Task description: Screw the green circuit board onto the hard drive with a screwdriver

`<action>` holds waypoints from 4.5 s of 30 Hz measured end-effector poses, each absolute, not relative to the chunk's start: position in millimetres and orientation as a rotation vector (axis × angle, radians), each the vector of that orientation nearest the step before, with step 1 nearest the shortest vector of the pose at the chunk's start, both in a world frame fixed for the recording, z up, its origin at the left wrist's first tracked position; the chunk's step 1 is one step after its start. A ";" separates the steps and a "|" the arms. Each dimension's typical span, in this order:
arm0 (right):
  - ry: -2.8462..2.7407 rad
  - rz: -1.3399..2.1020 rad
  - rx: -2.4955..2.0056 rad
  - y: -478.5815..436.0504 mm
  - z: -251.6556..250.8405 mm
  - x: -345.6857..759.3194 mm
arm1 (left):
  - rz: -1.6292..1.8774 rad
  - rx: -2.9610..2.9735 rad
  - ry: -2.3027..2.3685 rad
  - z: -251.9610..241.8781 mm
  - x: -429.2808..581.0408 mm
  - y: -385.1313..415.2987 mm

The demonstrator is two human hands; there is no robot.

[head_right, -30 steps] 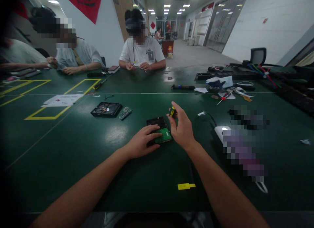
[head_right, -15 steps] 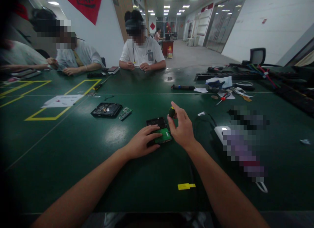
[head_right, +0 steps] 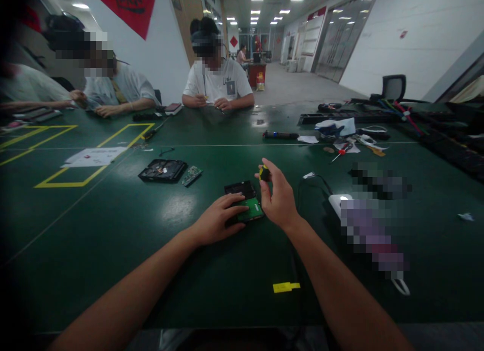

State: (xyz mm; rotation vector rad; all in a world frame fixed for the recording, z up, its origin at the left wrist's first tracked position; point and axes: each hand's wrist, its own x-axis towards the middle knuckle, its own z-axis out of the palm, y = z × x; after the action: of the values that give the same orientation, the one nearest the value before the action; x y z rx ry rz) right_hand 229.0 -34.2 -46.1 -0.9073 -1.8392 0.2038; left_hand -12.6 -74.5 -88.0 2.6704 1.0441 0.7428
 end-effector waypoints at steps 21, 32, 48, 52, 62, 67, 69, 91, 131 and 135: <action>-1.821 -0.019 -0.956 -35.7 -39.6 229.8 | 0.760 2.683 1.038 -90.2 -12.7 -74.9; -1.810 -0.037 -0.952 -36.0 -39.6 228.5 | 0.771 2.685 1.035 -91.6 -12.6 -74.0; -1.811 0.040 -0.969 -33.9 -43.7 230.0 | 0.761 2.686 1.045 -89.4 -11.4 -75.6; -1.847 0.115 -0.938 -33.7 -44.6 229.3 | 0.758 2.679 1.058 -91.2 -11.6 -74.9; -1.821 -0.010 -0.953 -36.3 -37.7 228.2 | 0.772 2.683 1.047 -93.2 -13.1 -74.3; -1.782 -0.024 -0.980 -35.0 -39.8 229.6 | 0.784 2.689 1.034 -91.3 -12.5 -74.4; -1.792 0.001 -0.984 -34.7 -40.7 229.6 | 0.778 2.692 1.032 -90.6 -12.3 -74.5; -1.817 -0.010 -0.948 -36.7 -37.9 228.6 | 0.761 2.679 1.039 -88.8 -12.5 -75.5; -1.802 -0.023 -0.955 -35.9 -38.4 228.6 | 0.751 2.682 1.057 -88.4 -12.5 -75.4; -1.818 0.014 -0.937 -36.7 -38.3 227.8 | 0.753 2.688 1.056 -88.9 -12.4 -75.1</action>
State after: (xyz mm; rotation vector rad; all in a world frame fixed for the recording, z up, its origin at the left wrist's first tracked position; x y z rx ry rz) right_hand 227.8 -36.7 -38.3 -0.9374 -1.8182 0.0140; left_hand -12.4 -75.1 -88.9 2.6876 1.0557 0.7530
